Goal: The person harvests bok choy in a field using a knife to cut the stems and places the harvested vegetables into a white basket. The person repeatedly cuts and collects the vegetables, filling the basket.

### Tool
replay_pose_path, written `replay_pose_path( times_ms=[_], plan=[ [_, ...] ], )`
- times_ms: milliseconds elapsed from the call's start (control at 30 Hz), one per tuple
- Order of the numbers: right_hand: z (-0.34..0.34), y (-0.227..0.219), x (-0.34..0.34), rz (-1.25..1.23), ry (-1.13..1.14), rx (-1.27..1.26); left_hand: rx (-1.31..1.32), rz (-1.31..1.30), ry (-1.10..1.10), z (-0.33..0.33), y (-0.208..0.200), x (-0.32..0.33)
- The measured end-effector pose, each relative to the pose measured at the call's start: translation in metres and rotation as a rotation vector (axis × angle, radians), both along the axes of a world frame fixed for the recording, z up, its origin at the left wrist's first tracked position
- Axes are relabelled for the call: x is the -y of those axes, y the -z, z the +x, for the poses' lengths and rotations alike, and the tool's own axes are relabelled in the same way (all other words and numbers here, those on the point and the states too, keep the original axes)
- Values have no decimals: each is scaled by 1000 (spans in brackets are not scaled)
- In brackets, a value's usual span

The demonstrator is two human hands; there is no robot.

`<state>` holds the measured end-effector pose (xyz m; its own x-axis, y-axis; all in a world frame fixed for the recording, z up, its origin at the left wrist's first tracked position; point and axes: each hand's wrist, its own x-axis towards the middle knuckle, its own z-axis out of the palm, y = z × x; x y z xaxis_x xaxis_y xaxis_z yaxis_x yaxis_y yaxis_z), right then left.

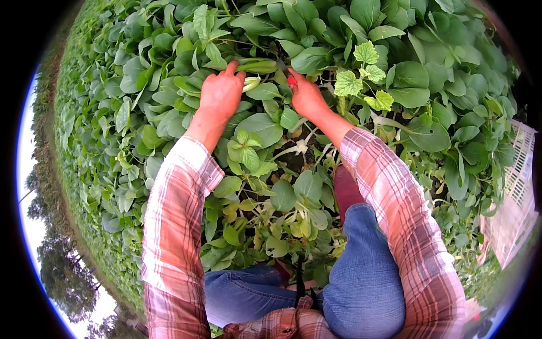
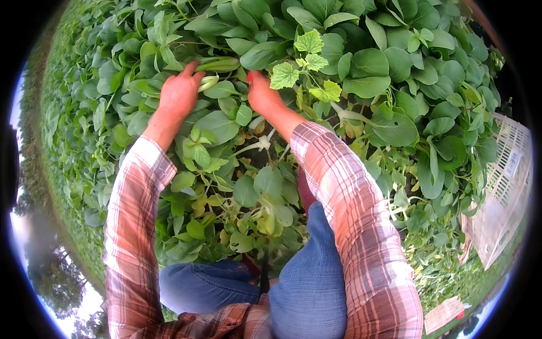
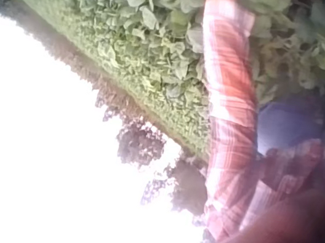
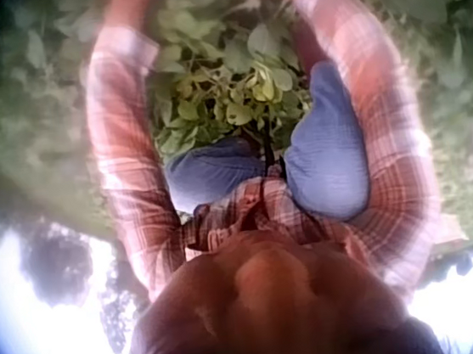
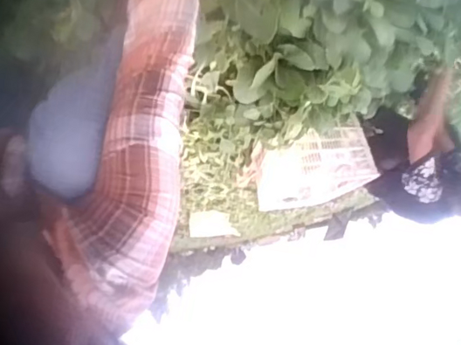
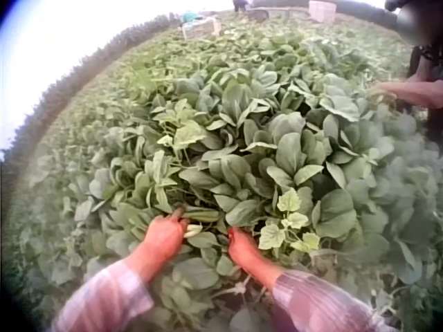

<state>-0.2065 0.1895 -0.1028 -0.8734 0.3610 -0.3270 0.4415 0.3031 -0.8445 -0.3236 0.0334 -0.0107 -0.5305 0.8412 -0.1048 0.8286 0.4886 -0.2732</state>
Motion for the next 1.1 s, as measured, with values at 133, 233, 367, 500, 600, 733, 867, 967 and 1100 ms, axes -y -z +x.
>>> replay_pose_path(
  times_ms=[133,233,367,500,600,733,867,967,1100],
  plan=[
    [-5,20,1,147,2,-70,77,-34,-73,-2,-3,-1],
    [-4,19,6,69,3,-74,94,-44,-84,-5,-1,2],
    [-10,9,18,-149,81,-27,114,-25,-95,-6,-2,6],
    [-16,21,17,16,31,-95,137,-82,-162,-2,-10,0],
    [-34,36,4,17,-30,-46,127,35,-92,-3,-4,-3],
    [-30,24,16,-79,-42,-23,232,37,-246,-6,-7,6],
    [-12,38,15,-94,67,-151,258,25,-283,-7,-11,-2],
    [-9,30,20,-163,39,-97,252,15,-314,-9,-10,2],
    [-11,25,23,-139,10,-49,262,91,-308,-9,-9,6]
  ],
)
